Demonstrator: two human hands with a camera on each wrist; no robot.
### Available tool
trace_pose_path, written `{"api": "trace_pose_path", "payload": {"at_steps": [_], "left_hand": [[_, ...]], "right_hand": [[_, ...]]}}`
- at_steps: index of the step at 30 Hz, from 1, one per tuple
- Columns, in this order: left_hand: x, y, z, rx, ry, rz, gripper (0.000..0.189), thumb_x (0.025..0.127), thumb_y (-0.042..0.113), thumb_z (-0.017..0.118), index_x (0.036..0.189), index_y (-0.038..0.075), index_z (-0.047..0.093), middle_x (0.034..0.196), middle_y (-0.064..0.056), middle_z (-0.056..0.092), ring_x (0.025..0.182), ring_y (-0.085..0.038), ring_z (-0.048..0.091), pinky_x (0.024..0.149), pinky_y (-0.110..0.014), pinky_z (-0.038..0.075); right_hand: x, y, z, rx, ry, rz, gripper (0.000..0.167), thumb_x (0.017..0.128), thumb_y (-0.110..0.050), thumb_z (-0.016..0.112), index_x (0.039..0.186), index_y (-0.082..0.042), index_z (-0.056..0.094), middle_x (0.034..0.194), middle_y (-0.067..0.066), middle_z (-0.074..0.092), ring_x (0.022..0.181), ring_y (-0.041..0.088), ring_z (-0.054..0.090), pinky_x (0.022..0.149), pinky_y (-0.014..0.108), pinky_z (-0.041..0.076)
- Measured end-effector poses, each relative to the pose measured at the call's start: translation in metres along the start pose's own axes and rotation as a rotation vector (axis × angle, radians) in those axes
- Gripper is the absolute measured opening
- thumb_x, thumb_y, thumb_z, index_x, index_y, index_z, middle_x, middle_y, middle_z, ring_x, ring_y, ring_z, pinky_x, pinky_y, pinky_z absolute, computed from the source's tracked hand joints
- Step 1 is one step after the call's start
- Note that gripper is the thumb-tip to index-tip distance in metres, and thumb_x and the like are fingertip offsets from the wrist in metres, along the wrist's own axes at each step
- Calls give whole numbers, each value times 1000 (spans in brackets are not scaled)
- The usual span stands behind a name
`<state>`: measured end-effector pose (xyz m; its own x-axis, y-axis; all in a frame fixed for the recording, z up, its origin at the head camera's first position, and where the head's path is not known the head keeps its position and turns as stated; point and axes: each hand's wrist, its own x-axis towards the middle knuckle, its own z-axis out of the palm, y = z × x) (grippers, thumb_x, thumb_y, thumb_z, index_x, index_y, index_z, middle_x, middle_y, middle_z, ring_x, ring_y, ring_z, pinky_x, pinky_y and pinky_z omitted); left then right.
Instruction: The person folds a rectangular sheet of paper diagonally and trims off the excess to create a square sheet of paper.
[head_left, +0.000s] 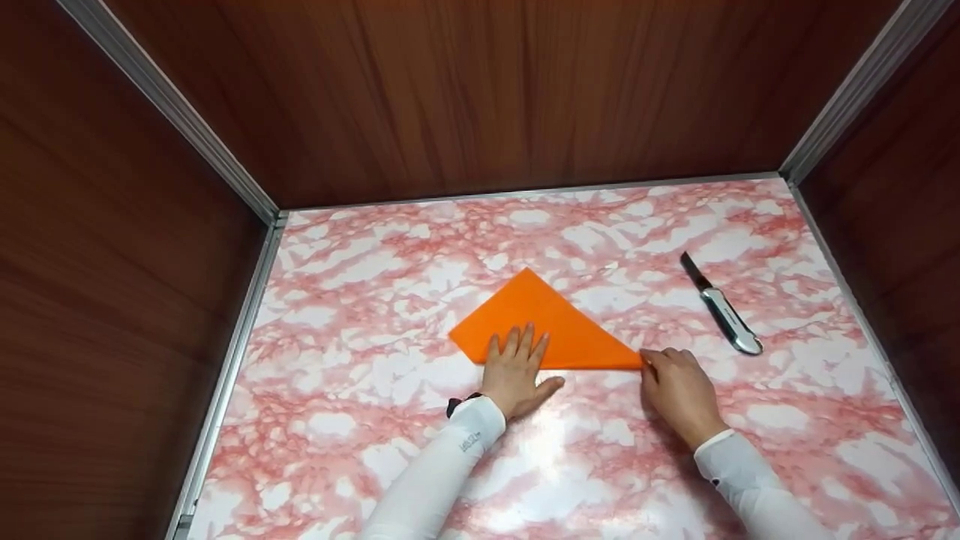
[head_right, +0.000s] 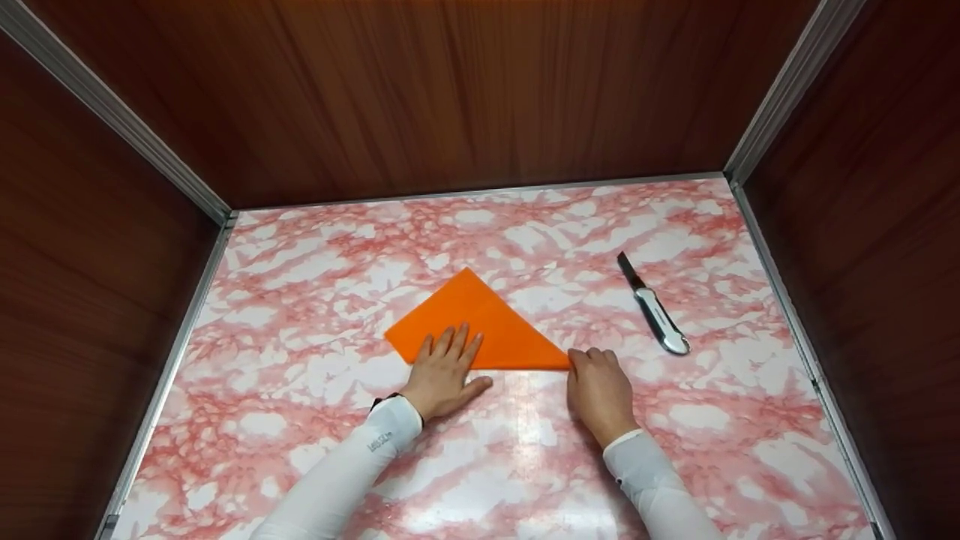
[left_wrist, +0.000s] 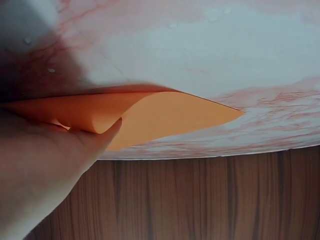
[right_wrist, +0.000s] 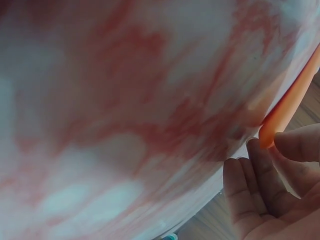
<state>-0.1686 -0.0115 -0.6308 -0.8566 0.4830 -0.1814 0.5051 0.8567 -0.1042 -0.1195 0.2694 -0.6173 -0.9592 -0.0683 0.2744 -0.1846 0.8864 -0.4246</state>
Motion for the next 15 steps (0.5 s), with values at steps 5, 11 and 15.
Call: {"api": "trace_pose_path", "payload": {"at_steps": [5,11,15], "left_hand": [[2,1,2,6,-14,-3,91,86,81,8,158,25,1,163,-7,2,147,-29,5,112,-59,9],[1,2,1,2,-19,-20,93,85,82,9,158,24,1,162,-7,2,147,-29,4,112,-60,8],[0,3,0,37,-21,-27,94,85,83,9,158,24,2,162,-7,2,147,-28,5,112,-59,9]], "right_hand": [[6,-9,-6,-30,89,-27,48,87,-19,69,131,-4,59,121,19,56,112,41,46,92,56,38],[15,-46,1,-74,34,-228,46,88,-25,65,130,-7,60,132,17,53,132,42,34,109,57,22],[17,-71,20,-107,-128,-377,44,95,-35,58,130,-8,62,131,14,56,133,39,36,111,54,22]]}}
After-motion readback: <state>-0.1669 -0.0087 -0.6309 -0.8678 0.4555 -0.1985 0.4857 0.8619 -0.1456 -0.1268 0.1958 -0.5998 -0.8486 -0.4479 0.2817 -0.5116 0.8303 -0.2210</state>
